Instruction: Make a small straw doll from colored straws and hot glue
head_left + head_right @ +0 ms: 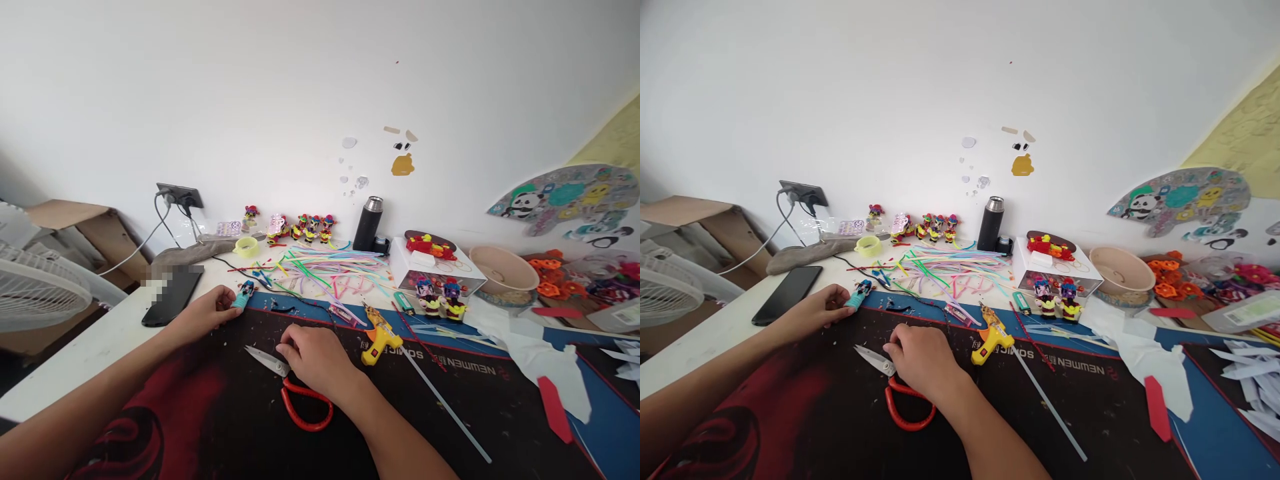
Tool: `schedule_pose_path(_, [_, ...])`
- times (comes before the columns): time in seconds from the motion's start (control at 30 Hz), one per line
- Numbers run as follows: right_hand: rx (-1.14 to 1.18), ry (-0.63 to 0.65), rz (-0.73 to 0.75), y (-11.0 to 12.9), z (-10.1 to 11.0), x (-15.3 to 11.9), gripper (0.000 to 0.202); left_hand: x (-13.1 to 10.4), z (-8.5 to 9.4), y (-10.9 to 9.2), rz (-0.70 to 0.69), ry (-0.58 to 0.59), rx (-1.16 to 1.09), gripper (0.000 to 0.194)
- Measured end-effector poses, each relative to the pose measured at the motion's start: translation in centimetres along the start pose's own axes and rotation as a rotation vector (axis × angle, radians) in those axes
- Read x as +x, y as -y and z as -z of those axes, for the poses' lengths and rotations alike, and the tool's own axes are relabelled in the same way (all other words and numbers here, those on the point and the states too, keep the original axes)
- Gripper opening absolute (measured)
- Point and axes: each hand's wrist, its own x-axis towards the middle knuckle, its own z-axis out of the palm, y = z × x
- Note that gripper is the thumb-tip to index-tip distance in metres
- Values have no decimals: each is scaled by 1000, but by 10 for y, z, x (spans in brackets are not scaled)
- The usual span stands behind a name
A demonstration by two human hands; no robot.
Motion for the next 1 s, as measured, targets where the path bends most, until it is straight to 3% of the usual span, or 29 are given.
schedule_pose_path(0.2, [-35, 11, 17, 1, 0, -1, 14, 3, -3, 14, -56, -19, 64, 56])
schedule_pose_path(0.5, [-44, 27, 31, 5, 1, -1, 12, -7, -5, 4, -59, -16, 144, 50])
schedule_pose_path(1.0, [109, -156, 131, -2, -4, -1, 17, -6, 0, 2, -46, 13, 112, 57])
